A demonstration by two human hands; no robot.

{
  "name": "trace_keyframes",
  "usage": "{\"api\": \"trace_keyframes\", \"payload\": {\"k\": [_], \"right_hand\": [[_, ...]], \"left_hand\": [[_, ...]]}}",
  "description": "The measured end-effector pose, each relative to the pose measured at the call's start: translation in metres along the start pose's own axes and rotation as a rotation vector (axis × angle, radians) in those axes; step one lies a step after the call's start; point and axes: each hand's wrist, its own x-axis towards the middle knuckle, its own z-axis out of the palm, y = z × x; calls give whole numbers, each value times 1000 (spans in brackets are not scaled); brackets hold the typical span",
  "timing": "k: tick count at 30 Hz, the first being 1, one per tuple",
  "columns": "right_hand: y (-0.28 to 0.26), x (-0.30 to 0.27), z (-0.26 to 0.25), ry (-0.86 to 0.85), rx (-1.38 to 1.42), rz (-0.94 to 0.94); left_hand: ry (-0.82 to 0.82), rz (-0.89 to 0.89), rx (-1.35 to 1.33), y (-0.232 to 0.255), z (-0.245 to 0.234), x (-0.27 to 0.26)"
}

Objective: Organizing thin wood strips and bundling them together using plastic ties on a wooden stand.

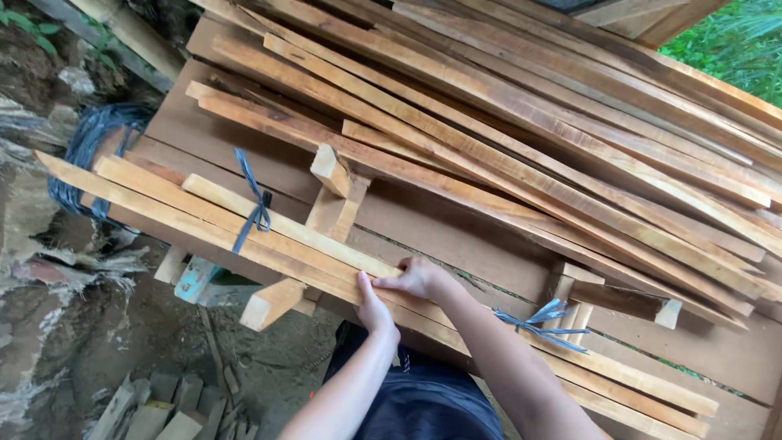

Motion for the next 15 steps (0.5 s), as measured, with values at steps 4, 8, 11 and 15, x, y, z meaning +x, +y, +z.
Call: {"api": "trace_keyframes", "payload": {"k": [4,8,11,15], "right_hand": [[-8,-12,-7,-39,67,-16],[-6,-16,-9,-43,80,-46],[-7,-38,-23,-12,163,-114],[19,-59,-34,35,215,-165]], "left_hand": [[-7,20,-65,-2,-4,0],[-6,70,-57,-9,-6,6],[-11,102,-52,-12,-4,11],[-2,109,-56,1,0,-15]]}}
